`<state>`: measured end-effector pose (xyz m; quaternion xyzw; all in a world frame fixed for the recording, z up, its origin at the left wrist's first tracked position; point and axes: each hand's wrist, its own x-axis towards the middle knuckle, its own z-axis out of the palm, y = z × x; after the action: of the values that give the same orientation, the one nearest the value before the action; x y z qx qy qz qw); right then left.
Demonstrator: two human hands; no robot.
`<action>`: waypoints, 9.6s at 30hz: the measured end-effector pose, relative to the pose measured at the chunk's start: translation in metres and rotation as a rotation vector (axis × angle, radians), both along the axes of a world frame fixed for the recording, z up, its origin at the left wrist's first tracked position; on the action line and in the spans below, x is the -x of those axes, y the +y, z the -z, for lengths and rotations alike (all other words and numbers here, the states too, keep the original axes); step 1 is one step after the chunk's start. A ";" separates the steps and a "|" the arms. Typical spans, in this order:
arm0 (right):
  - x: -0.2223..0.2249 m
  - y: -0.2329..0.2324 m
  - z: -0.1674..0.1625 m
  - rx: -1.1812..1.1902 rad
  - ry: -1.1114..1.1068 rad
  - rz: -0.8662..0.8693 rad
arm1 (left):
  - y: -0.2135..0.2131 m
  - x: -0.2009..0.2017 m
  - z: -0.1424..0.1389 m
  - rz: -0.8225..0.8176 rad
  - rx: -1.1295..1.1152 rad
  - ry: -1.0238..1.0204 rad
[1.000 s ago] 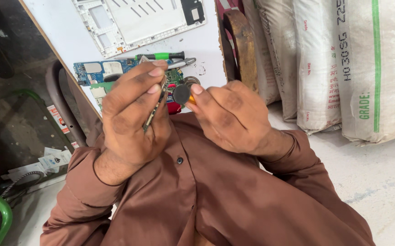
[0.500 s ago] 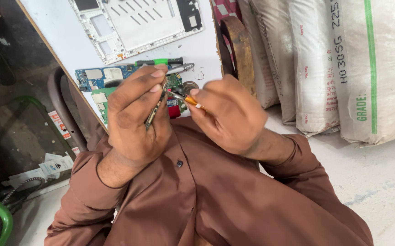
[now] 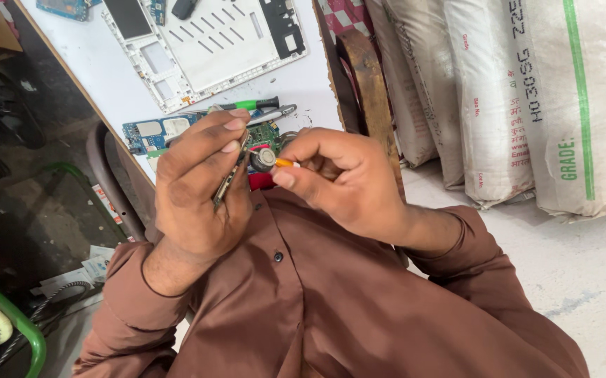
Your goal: The person repairs a mobile phone at a cluttered workbench. They use a screwdriver to unscrew the phone, pry open the housing with a spudger tool, lift out the battery and internal board, and work on the exposed components with the screwdriver and fingers.
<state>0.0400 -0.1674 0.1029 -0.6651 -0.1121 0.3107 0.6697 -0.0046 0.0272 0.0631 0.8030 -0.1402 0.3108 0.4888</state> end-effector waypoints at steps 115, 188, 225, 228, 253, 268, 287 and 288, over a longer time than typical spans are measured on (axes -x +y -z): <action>-0.040 -0.010 -0.011 0.401 -0.510 -0.347 | -0.013 0.029 0.020 0.114 0.335 0.479; -0.002 -0.003 0.051 -0.011 -0.102 0.004 | 0.014 0.001 -0.003 0.180 1.045 0.830; -0.011 -0.014 0.043 0.093 -0.345 0.050 | 0.012 0.022 0.003 0.267 0.850 0.915; -0.005 -0.013 0.036 0.131 -0.411 0.081 | 0.013 0.026 -0.006 0.297 0.861 0.831; 0.006 -0.007 0.018 -0.011 -0.819 0.026 | 0.015 0.031 -0.012 0.364 0.336 0.250; -0.004 -0.014 0.009 -0.046 -0.764 -0.026 | 0.012 0.032 -0.014 0.185 0.241 0.264; -0.027 -0.020 -0.010 0.215 -0.961 -0.290 | 0.009 0.026 -0.021 0.192 0.070 0.241; -0.028 -0.020 -0.010 0.210 -0.967 -0.309 | 0.009 0.025 -0.022 0.193 0.068 0.244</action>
<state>0.0681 -0.1875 0.1131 -0.7721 -0.4739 0.0725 0.4172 -0.0298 0.0365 0.0853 0.8007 -0.1456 0.1673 0.5565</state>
